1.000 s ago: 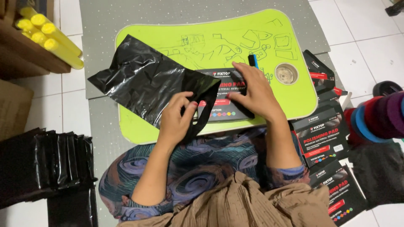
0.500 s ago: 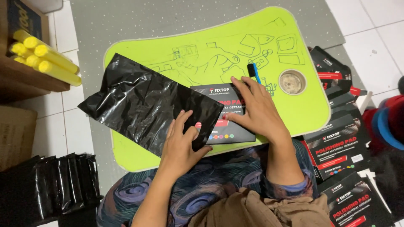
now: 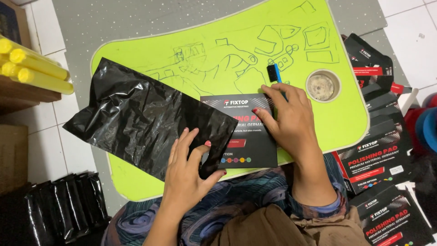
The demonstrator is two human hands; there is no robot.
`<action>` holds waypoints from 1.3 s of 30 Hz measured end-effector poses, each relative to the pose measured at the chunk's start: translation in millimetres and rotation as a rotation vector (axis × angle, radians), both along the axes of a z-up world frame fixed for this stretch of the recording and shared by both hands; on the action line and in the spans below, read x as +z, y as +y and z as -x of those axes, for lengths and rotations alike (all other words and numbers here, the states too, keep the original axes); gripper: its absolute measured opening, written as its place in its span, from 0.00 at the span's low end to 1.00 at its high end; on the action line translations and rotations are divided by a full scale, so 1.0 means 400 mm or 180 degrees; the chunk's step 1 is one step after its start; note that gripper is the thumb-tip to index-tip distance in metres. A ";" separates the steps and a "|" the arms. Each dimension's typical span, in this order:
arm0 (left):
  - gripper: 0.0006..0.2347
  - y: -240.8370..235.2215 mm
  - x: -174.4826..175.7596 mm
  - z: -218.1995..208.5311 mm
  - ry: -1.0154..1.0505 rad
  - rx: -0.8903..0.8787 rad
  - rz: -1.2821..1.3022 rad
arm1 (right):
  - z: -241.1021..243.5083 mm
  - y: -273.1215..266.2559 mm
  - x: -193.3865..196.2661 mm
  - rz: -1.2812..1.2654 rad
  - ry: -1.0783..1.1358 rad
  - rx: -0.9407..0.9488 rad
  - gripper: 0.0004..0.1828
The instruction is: The person packs a polishing pad into a black plastic bag and seals it. They then use a blue brush to clean the surface of another polishing pad.
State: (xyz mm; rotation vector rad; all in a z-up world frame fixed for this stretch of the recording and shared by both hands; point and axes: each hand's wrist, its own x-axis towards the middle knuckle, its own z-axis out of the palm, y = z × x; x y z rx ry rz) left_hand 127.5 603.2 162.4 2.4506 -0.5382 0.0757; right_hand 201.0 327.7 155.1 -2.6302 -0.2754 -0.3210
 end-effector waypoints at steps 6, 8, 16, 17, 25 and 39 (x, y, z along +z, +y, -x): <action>0.25 -0.003 0.004 0.012 -0.0064 0.0119 -0.0191 | -0.001 -0.004 -0.011 0.0034 0.0013 0.0070 0.26; 0.24 -0.009 0.008 0.017 -0.0096 0.0164 -0.0242 | 0.002 0.001 -0.002 0.0070 0.0081 0.0108 0.27; 0.19 -0.029 0.011 0.030 -0.0339 0.0438 -0.0328 | 0.002 0.004 -0.001 0.0059 0.0069 0.0293 0.28; 0.18 -0.029 0.014 0.028 -0.0291 0.0364 -0.0213 | 0.002 0.004 -0.002 0.0041 0.0009 0.0341 0.28; 0.17 -0.021 0.001 0.028 -0.0096 0.0352 -0.0054 | 0.006 -0.001 0.001 -0.0220 -0.0172 0.0236 0.25; 0.05 0.005 -0.012 -0.031 0.0483 0.0314 0.1433 | 0.056 -0.039 0.142 -0.2446 0.1824 -0.0172 0.30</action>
